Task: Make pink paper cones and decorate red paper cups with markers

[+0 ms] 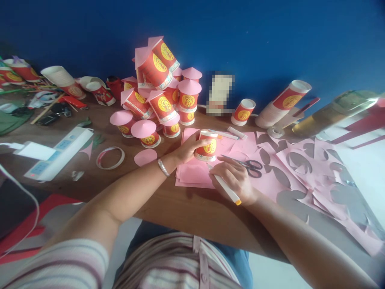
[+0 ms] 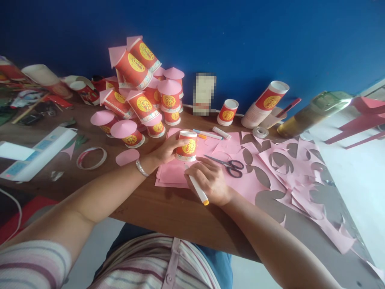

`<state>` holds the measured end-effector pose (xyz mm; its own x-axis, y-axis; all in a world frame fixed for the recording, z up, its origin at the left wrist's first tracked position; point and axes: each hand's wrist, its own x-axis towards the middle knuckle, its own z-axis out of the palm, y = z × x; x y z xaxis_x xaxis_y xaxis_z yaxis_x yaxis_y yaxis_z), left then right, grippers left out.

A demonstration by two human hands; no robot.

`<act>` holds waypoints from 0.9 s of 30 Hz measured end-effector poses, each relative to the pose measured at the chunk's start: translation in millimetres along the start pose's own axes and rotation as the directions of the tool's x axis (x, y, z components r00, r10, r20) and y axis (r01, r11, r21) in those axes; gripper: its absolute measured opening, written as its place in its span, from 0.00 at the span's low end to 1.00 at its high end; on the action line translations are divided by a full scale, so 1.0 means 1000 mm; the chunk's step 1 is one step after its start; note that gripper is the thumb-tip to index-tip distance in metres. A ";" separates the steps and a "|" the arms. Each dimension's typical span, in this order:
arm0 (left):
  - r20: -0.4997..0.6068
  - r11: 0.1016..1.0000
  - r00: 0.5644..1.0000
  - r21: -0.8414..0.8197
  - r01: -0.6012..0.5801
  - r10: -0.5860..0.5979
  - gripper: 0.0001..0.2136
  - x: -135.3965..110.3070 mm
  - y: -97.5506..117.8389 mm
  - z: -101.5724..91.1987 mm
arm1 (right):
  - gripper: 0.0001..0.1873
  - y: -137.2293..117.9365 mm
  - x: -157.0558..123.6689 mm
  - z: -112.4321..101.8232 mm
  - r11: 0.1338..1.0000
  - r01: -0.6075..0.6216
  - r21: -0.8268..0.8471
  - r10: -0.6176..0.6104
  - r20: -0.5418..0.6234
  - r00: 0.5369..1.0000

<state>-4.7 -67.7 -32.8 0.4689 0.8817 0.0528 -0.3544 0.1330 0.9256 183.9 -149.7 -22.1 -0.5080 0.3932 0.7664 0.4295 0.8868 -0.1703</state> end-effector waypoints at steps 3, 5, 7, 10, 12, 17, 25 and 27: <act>-0.022 0.999 1.000 -0.046 0.009 -0.010 0.18 0.001 -0.002 -0.002 | 0.11 -0.001 0.001 0.001 1.000 0.001 0.031 -0.002 0.026 1.000; -0.037 0.998 0.999 -0.063 0.001 -0.003 0.19 0.002 -0.003 -0.004 | 0.11 -0.002 0.002 0.001 0.999 0.000 0.043 -0.002 0.041 0.999; -0.030 0.997 1.000 -0.079 -0.003 0.001 0.19 0.003 -0.004 -0.005 | 0.10 -0.002 0.003 0.001 0.999 -0.003 0.049 0.001 0.040 0.999; -0.015 0.993 1.000 -0.121 0.016 -0.018 0.20 0.005 -0.005 -0.007 | 0.10 -0.004 0.004 0.002 0.999 0.000 0.052 -0.002 0.030 1.000; -0.037 0.989 0.999 -0.150 0.017 -0.022 0.21 0.006 -0.006 -0.007 | 0.10 -0.004 0.005 0.002 0.999 0.006 0.054 -0.008 0.034 0.999; -0.036 0.990 0.999 -0.144 0.007 -0.012 0.21 0.006 -0.008 -0.008 | 0.09 -0.004 0.005 0.001 0.997 0.017 0.075 -0.022 0.070 0.997; 0.030 0.999 0.999 0.049 -0.014 0.012 0.23 0.003 -0.004 -0.001 | 0.07 -0.005 0.005 0.002 0.991 0.046 0.125 -0.059 0.105 0.993; 0.047 0.998 0.999 0.051 -0.019 0.017 0.21 0.004 -0.004 -0.001 | 0.07 -0.005 0.005 0.002 0.993 0.056 0.109 -0.066 0.094 0.993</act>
<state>-2.2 -64.7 -36.4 0.5007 0.8613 0.0862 -0.3214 0.0925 0.9424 177.8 -151.8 -18.2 -0.6031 0.3548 0.7144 0.3169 0.9285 -0.1936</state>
